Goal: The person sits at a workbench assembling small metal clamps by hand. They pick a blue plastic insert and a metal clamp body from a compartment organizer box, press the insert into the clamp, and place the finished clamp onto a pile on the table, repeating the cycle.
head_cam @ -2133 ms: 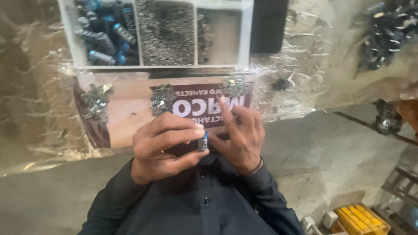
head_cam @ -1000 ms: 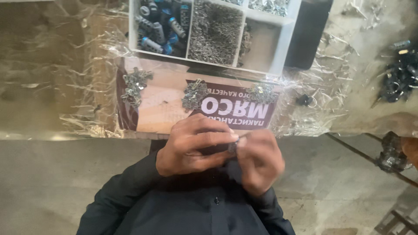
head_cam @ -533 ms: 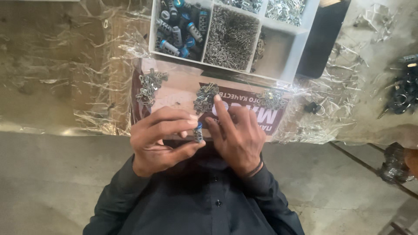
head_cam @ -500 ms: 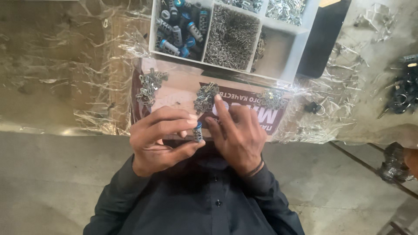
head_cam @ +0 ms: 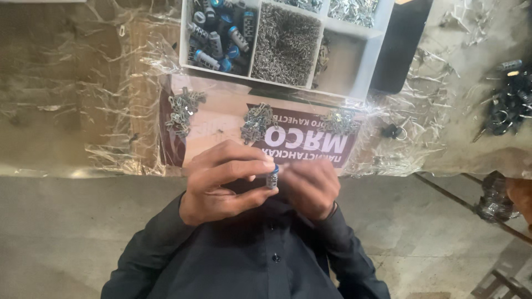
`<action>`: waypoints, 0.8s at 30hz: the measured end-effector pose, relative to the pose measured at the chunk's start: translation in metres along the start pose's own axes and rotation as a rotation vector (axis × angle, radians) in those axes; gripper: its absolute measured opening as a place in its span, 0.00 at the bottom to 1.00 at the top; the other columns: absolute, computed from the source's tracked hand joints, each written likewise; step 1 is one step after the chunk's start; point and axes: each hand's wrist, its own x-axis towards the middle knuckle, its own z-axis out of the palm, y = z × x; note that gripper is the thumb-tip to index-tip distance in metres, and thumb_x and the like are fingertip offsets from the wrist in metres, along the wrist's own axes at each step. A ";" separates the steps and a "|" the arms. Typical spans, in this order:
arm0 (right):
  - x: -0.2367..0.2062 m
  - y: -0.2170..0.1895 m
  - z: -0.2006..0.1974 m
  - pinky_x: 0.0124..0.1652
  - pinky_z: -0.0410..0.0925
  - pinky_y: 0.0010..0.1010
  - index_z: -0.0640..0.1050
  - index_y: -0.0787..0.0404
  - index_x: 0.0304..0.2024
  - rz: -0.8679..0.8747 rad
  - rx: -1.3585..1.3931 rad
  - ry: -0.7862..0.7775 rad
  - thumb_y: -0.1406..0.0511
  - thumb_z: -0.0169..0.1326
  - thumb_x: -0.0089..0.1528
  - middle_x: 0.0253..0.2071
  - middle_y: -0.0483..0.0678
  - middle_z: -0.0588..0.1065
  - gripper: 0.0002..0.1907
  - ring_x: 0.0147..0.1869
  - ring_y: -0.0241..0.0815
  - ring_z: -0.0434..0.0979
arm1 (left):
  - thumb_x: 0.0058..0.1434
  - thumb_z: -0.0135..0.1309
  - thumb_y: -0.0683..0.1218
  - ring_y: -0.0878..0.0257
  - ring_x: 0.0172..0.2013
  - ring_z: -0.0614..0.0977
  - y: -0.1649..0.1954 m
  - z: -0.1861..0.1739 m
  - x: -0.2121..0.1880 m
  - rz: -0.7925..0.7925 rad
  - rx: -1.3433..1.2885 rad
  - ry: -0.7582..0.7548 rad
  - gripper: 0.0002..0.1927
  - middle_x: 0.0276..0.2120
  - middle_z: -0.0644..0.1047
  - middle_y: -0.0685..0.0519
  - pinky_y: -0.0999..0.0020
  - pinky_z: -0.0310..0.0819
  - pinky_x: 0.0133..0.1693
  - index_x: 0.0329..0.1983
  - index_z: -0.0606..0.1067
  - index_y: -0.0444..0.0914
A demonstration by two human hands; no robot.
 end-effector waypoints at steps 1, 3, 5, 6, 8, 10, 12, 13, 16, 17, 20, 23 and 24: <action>0.002 -0.002 0.000 0.41 0.70 0.34 0.82 0.61 0.43 0.070 0.019 0.013 0.72 0.69 0.55 0.42 0.46 0.78 0.14 0.42 0.45 0.79 | 0.54 0.73 0.40 0.62 0.41 0.83 0.001 0.002 -0.001 -0.011 -0.005 0.000 0.22 0.48 0.80 0.51 0.71 0.81 0.41 0.51 0.79 0.39; 0.007 -0.008 -0.001 0.42 0.73 0.33 0.81 0.62 0.43 0.238 0.090 0.056 0.74 0.67 0.58 0.42 0.48 0.80 0.12 0.43 0.45 0.82 | 0.54 0.73 0.39 0.63 0.40 0.83 0.001 0.006 -0.001 -0.029 -0.017 -0.005 0.22 0.47 0.80 0.51 0.72 0.80 0.39 0.51 0.79 0.39; 0.015 -0.014 -0.003 0.45 0.77 0.32 0.81 0.63 0.44 0.428 0.198 0.110 0.75 0.65 0.61 0.43 0.48 0.82 0.10 0.46 0.44 0.85 | 0.55 0.73 0.40 0.64 0.40 0.83 0.000 0.008 0.000 -0.013 -0.016 0.001 0.21 0.48 0.80 0.51 0.71 0.80 0.40 0.51 0.79 0.39; 0.019 -0.015 -0.003 0.45 0.76 0.32 0.81 0.63 0.44 0.402 0.147 0.146 0.75 0.65 0.61 0.43 0.49 0.81 0.10 0.45 0.44 0.85 | 0.55 0.73 0.40 0.64 0.40 0.83 0.001 0.009 0.000 -0.006 -0.014 0.006 0.21 0.48 0.80 0.51 0.71 0.80 0.40 0.51 0.79 0.40; 0.031 -0.016 -0.002 0.43 0.76 0.31 0.81 0.64 0.45 0.345 0.048 0.219 0.75 0.67 0.60 0.42 0.50 0.81 0.12 0.44 0.44 0.84 | 0.55 0.73 0.40 0.62 0.41 0.83 0.001 0.009 -0.001 0.002 0.010 0.002 0.21 0.48 0.80 0.52 0.69 0.80 0.42 0.51 0.79 0.40; 0.042 -0.017 -0.004 0.45 0.75 0.34 0.81 0.65 0.46 0.198 0.015 0.117 0.76 0.64 0.58 0.43 0.51 0.80 0.14 0.45 0.47 0.83 | 0.55 0.73 0.40 0.61 0.42 0.83 0.002 0.008 -0.002 -0.003 0.018 -0.002 0.21 0.49 0.80 0.51 0.69 0.80 0.42 0.51 0.79 0.39; 0.052 -0.016 -0.002 0.45 0.74 0.36 0.81 0.65 0.47 0.111 -0.006 0.033 0.78 0.62 0.55 0.43 0.52 0.79 0.17 0.45 0.50 0.81 | 0.55 0.73 0.40 0.61 0.41 0.82 0.001 0.007 -0.002 -0.012 0.000 -0.012 0.21 0.49 0.80 0.50 0.70 0.80 0.41 0.51 0.79 0.38; 0.056 -0.015 0.001 0.44 0.73 0.37 0.82 0.65 0.48 0.094 -0.006 -0.003 0.78 0.61 0.54 0.43 0.52 0.79 0.18 0.45 0.51 0.80 | 0.55 0.73 0.40 0.62 0.40 0.82 0.001 0.006 -0.003 -0.022 0.012 -0.002 0.22 0.49 0.80 0.49 0.70 0.80 0.41 0.51 0.78 0.38; 0.059 -0.013 0.002 0.45 0.72 0.39 0.81 0.66 0.50 0.078 -0.003 -0.058 0.77 0.61 0.52 0.44 0.53 0.77 0.21 0.45 0.53 0.78 | 0.53 0.73 0.41 0.64 0.37 0.81 0.001 0.004 -0.006 -0.053 0.022 0.019 0.23 0.47 0.79 0.48 0.70 0.80 0.41 0.51 0.78 0.37; 0.058 -0.012 0.001 0.46 0.72 0.40 0.80 0.66 0.50 0.073 0.003 -0.068 0.76 0.61 0.52 0.45 0.53 0.77 0.22 0.46 0.54 0.77 | 0.53 0.74 0.41 0.65 0.37 0.81 0.001 0.003 -0.006 -0.066 0.029 0.036 0.23 0.47 0.80 0.48 0.71 0.80 0.40 0.51 0.78 0.37; 0.054 -0.011 -0.007 0.46 0.71 0.36 0.82 0.62 0.49 0.230 0.154 -0.023 0.79 0.60 0.55 0.44 0.50 0.77 0.20 0.46 0.50 0.77 | 0.52 0.73 0.40 0.65 0.35 0.81 0.000 0.004 -0.006 -0.094 0.017 0.049 0.23 0.47 0.80 0.47 0.73 0.81 0.38 0.51 0.78 0.38; 0.047 -0.019 -0.020 0.44 0.70 0.33 0.82 0.62 0.46 0.256 0.004 0.183 0.79 0.63 0.55 0.42 0.50 0.78 0.17 0.44 0.46 0.78 | 0.53 0.73 0.40 0.66 0.35 0.81 0.000 0.005 -0.003 -0.074 0.003 0.029 0.23 0.47 0.80 0.48 0.73 0.80 0.39 0.51 0.78 0.38; 0.043 -0.024 -0.025 0.43 0.70 0.32 0.82 0.62 0.45 0.278 0.076 0.188 0.79 0.63 0.55 0.41 0.50 0.78 0.17 0.44 0.45 0.77 | 0.53 0.73 0.40 0.66 0.36 0.81 0.000 0.005 -0.002 -0.065 0.002 0.021 0.23 0.47 0.80 0.48 0.72 0.80 0.39 0.51 0.78 0.38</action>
